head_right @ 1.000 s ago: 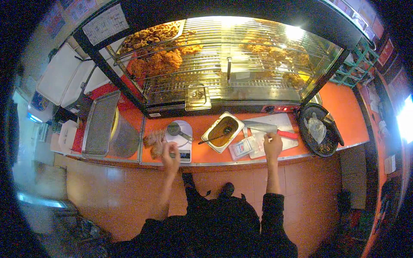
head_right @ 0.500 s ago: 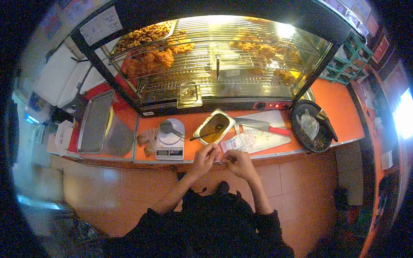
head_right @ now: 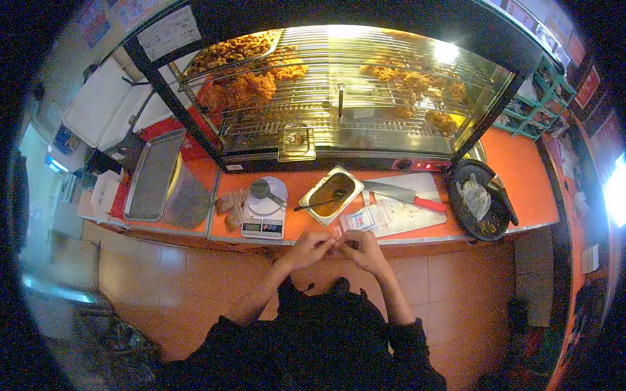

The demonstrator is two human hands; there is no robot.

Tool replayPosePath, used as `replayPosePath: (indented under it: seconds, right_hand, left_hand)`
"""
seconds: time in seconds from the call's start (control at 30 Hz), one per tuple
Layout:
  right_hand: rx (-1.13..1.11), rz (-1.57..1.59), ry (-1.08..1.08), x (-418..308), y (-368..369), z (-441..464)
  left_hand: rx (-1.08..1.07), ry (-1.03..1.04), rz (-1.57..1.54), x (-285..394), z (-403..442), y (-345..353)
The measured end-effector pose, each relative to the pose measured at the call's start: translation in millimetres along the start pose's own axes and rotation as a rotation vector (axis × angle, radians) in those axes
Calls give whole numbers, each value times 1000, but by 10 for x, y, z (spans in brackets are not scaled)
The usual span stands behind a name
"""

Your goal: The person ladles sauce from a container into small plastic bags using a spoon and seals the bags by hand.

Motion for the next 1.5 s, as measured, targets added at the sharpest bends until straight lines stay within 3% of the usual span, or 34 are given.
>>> replayPosePath:
  seconds: [0.07,0.1,0.17,0.3,0.37,0.4,0.47,0.6,0.67,0.7,0.77,0.9,0.97,1.07,1.13,1.2,1.3,1.5]
  right_hand:
    - [183,-277,-81,-81,-21,-23]
    - [185,-276,-78,-51,-20,-34]
    - [429,-476,-74,-3,-100,-37]
    - [421,-456,-61,-45,-71,-40]
    - [465,-496,-13,-147,-143,-54]
    - [466,-493,-10,-150,-148,-45]
    - [365,-259,-108,-159,-114,-18]
    - [406,-239,-178,-122,-121,8]
    - [391,-232,-110,-175,-127,22]
    - [390,-232,-111,-177,-99,37]
    - [384,-322,-147,-184,12,75]
    - [341,-390,-213,-216,391,142]
    - [326,-370,-206,-207,463,235]
    - [328,-322,-180,-236,543,444]
    - [342,-299,-164,-281,555,678]
    - [612,-721,-447,-444,538,850]
    - [476,-730,-447,-151,750,1153]
    - [527,-790,-430,62,444,1245]
  left_hand:
    - [33,-30,358,2,-25,50]
    - [29,-31,357,31,-32,74]
    - [154,-119,390,69,-18,39]
    - [126,-259,654,-91,-26,18]
    - [364,46,640,85,-55,-20]
    - [362,44,642,130,-59,-26]
    - [66,-20,273,145,-44,45]
    - [-51,8,235,63,-133,47]
    - [150,42,368,16,-214,-76]
    - [150,42,369,51,-246,-86]
    - [288,183,975,215,-316,-100]
    - [351,229,848,279,-370,-13]
    - [451,-92,465,-3,-478,-144]
    - [570,-30,324,-64,-576,-283]
    - [590,-16,325,-68,-615,-345]
    - [606,1,324,-97,-648,-382]
    - [613,-13,324,-213,-705,-430]
    - [650,-14,335,-366,-834,-464]
Point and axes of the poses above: each hand's wrist, its own z-axis towards the middle knuckle, its own y-axis out of the palm, x = y × z, the point moved 4 cm from there along z, towards the middle knuckle, and after that the axes turned 12 degrees about -z, right-handed, at the moved point
